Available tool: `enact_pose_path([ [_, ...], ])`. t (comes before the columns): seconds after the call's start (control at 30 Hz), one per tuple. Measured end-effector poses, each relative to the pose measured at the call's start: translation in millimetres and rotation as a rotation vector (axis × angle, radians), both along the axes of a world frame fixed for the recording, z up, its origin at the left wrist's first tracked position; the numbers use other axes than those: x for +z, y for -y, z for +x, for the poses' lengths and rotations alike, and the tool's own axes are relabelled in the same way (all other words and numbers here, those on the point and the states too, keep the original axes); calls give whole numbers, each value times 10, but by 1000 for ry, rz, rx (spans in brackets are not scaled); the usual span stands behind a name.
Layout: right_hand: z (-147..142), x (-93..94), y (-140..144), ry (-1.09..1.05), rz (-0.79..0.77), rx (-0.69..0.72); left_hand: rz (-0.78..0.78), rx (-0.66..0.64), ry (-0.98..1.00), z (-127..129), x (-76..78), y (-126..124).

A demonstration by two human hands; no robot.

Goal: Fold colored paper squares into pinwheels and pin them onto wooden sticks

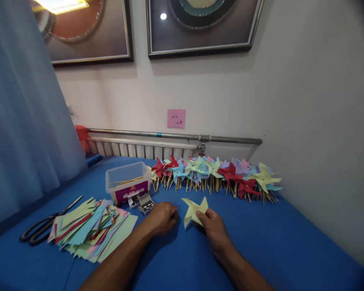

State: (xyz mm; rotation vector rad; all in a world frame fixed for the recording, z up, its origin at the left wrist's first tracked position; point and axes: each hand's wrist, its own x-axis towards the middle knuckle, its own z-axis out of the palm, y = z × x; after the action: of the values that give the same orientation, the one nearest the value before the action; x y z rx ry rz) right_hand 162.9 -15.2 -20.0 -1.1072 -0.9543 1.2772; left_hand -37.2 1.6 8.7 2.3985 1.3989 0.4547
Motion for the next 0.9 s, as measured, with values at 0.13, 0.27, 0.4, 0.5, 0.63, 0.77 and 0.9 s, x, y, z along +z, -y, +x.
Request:
enact_pose_path([
  [0.13,22,-42,-37,23,14,-55,-171,54,405,95,47,35],
  [0.27,-2,-74,-61,53,62,-90,-171,86,676,290,-21,82],
  [0.4,-54,-82,-65,24,91,-96,-142,150,776,409,-105,103],
  [0.5,-82,-70,-57,23,92,-74,-67,173,735,414,-118,107],
  [0.63,-115,-30,-28,29,114,-67,-26,176,677,400,-104,118],
  [0.77,-156,19,12,2,131,-46,-17,193,647,407,-103,131],
  [0.9,-177,34,31,8,125,-14,3,182,609,384,-111,124],
])
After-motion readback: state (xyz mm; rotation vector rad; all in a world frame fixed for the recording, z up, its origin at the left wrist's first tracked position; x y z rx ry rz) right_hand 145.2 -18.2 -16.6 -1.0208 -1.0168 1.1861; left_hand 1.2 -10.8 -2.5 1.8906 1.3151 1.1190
